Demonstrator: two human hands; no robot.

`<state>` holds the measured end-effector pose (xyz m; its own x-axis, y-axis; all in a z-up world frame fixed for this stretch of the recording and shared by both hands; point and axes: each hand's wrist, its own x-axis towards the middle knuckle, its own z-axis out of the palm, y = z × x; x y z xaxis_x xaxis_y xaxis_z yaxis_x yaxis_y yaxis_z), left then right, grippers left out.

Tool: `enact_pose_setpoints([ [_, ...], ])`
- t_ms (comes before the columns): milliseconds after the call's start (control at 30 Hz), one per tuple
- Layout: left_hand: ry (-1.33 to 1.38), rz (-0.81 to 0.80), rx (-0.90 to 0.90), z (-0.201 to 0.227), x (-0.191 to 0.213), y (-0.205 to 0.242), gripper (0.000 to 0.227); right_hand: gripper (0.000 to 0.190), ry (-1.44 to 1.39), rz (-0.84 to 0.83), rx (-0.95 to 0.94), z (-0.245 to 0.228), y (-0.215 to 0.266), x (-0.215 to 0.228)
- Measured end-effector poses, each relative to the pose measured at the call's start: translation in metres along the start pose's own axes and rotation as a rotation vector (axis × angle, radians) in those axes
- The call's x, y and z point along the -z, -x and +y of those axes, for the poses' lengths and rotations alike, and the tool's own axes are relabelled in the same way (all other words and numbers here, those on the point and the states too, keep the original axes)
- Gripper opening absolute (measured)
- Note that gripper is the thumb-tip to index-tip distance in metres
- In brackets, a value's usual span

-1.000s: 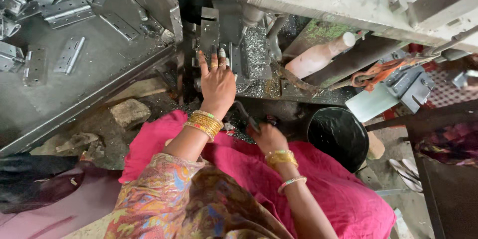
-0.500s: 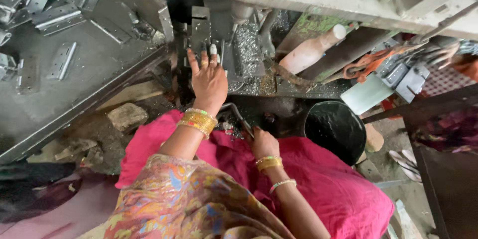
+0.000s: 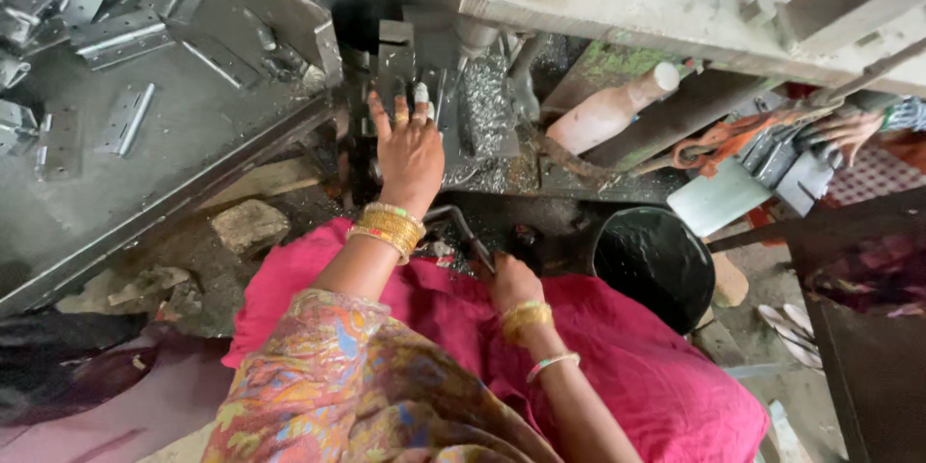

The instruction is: The person operates a drill press to process small metal pieces. They pick up each piece from a metal bin, place it under the drill, activate the machine, and then remove the processed piece.

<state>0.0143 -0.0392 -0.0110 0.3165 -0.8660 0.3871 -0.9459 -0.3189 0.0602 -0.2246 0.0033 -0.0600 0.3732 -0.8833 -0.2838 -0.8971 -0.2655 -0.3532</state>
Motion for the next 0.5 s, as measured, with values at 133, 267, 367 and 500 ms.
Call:
enact_pose_setpoints([
  [133,-0.018,-0.097,0.004,0.005,0.000,-0.020,0.036,0.048,0.135,-0.039,0.050,0.009,-0.021,0.019],
  [267,-0.070,-0.151,0.045,0.006,-0.003,-0.025,0.038,0.049,0.054,-0.001,0.091,0.007,-0.015,0.009],
  [367,-0.013,-0.068,0.020,0.005,-0.006,-0.018,0.044,0.047,0.050,-0.030,-0.004,0.006,0.001,-0.001],
  [500,-0.002,-0.093,0.045,0.003,-0.005,-0.019,0.047,0.048,0.098,-0.102,-0.003,0.003,-0.007,0.014],
])
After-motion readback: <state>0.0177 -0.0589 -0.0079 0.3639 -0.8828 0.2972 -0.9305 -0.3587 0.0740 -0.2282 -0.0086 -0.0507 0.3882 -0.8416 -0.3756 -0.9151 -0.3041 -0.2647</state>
